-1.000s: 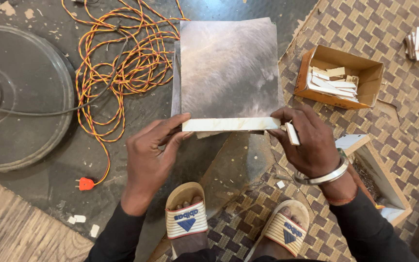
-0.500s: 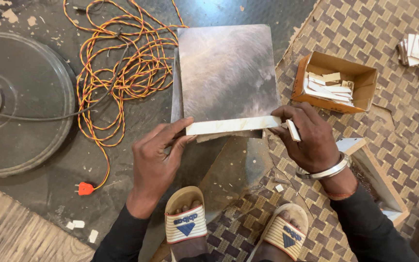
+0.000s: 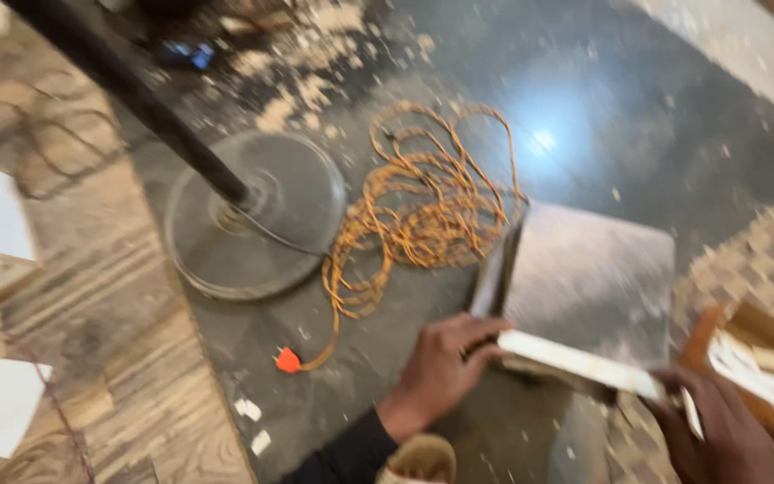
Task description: The person handles a square marble tile on the work floor, picks small white marble strips from a cardboard box, and aligns the strips one at a time along the tile's edge, pressing them into place and adding more strips to build up the edge row.
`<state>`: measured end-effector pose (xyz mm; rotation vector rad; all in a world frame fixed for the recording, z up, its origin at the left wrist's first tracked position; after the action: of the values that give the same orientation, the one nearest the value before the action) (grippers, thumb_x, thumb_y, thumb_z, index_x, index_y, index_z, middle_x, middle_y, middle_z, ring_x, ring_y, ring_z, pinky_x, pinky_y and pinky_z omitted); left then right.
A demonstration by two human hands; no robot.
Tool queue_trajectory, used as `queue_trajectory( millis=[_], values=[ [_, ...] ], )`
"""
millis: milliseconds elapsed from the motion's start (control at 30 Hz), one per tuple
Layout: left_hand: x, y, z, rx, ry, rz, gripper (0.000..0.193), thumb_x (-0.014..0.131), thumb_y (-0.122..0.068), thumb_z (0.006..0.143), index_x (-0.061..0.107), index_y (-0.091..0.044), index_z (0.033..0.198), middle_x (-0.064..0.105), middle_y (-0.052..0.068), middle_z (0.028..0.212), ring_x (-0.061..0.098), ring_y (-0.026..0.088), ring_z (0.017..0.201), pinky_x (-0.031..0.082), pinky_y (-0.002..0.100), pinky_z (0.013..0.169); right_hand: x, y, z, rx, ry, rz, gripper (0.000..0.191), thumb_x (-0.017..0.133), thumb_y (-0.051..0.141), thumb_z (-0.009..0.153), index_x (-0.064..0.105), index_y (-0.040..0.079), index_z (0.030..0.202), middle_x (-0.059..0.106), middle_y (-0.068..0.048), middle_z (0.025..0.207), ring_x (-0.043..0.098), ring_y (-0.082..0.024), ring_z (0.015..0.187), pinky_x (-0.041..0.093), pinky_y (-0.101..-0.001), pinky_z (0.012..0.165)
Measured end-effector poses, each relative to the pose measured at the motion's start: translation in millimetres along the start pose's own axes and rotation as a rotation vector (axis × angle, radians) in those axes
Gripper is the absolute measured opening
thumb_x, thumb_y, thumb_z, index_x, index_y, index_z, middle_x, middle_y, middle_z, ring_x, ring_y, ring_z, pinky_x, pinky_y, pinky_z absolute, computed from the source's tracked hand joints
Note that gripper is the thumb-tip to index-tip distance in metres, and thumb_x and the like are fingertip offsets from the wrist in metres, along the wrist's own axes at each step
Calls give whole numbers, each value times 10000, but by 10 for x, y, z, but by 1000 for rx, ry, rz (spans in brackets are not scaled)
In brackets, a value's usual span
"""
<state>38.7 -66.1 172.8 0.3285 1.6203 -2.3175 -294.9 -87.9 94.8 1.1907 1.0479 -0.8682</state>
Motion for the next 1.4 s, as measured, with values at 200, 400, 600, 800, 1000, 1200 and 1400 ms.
queue_trajectory(
  millis=[200, 400, 600, 800, 1000, 1200, 1400],
  values=[
    [15, 54, 13, -64, 38, -72, 306, 785, -84, 886, 747, -76, 1190, 727, 134, 931, 684, 254, 741, 535, 349, 671, 573, -561, 229, -102, 15, 35, 482, 706, 428, 869, 651, 108, 1226, 729, -110, 980, 745, -237, 977, 616, -418, 872],
    [28, 80, 1, -64, 51, -82, 310, 784, -76, 890, 746, -78, 1198, 727, 135, 934, 695, 240, 745, 541, 341, 670, 600, -642, 156, -6, 21, 41, 475, 703, 445, 880, 665, 109, 1213, 738, -113, 934, 761, -238, 932, 626, -382, 805],
    [15, 54, 5, -50, 32, -88, 310, 782, -69, 890, 746, -81, 1198, 741, 132, 972, 716, 234, 766, 557, 330, 681, 497, -492, 186, 15, 59, 7, 454, 699, 415, 899, 674, 79, 1203, 737, -127, 973, 760, -245, 955, 637, -415, 839],
    [18, 81, -8, -51, 35, -88, 308, 780, -73, 899, 744, -84, 1204, 737, 131, 962, 713, 230, 768, 557, 331, 680, 442, -453, 114, 9, 16, 25, 459, 683, 384, 903, 655, 64, 1231, 724, -147, 1038, 772, -224, 864, 646, -366, 748],
    [29, 112, -13, -71, 33, -94, 299, 788, -88, 899, 749, -88, 1195, 733, 127, 950, 714, 224, 765, 562, 325, 682, 451, -440, 127, 44, 51, 35, 460, 694, 348, 898, 679, 41, 1240, 726, -167, 1026, 754, -212, 775, 647, -370, 751],
    [39, 124, -19, -91, 35, -105, 311, 792, -95, 891, 754, -89, 1200, 735, 129, 947, 721, 224, 766, 566, 321, 686, 232, -227, 62, 39, -58, 102, 423, 718, 334, 907, 684, 27, 1196, 722, -176, 1057, 780, -219, 767, 644, -377, 711],
    [38, 123, -22, -90, 35, -122, 314, 786, -97, 899, 747, -85, 1211, 741, 128, 995, 747, 225, 836, 595, 317, 731, 132, -78, 53, 39, -55, 72, 394, 710, 339, 916, 697, 35, 1166, 733, -167, 1064, 779, -228, 856, 647, -386, 760]
  ],
)
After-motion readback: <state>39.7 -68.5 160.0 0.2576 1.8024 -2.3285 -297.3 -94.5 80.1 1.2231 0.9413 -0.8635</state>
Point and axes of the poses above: each hand's wrist, its own z-axis towards the middle knuckle, its own x-axis out of the palm, y = z × x, the point moved 10 cm from there along z, towards the middle knuckle
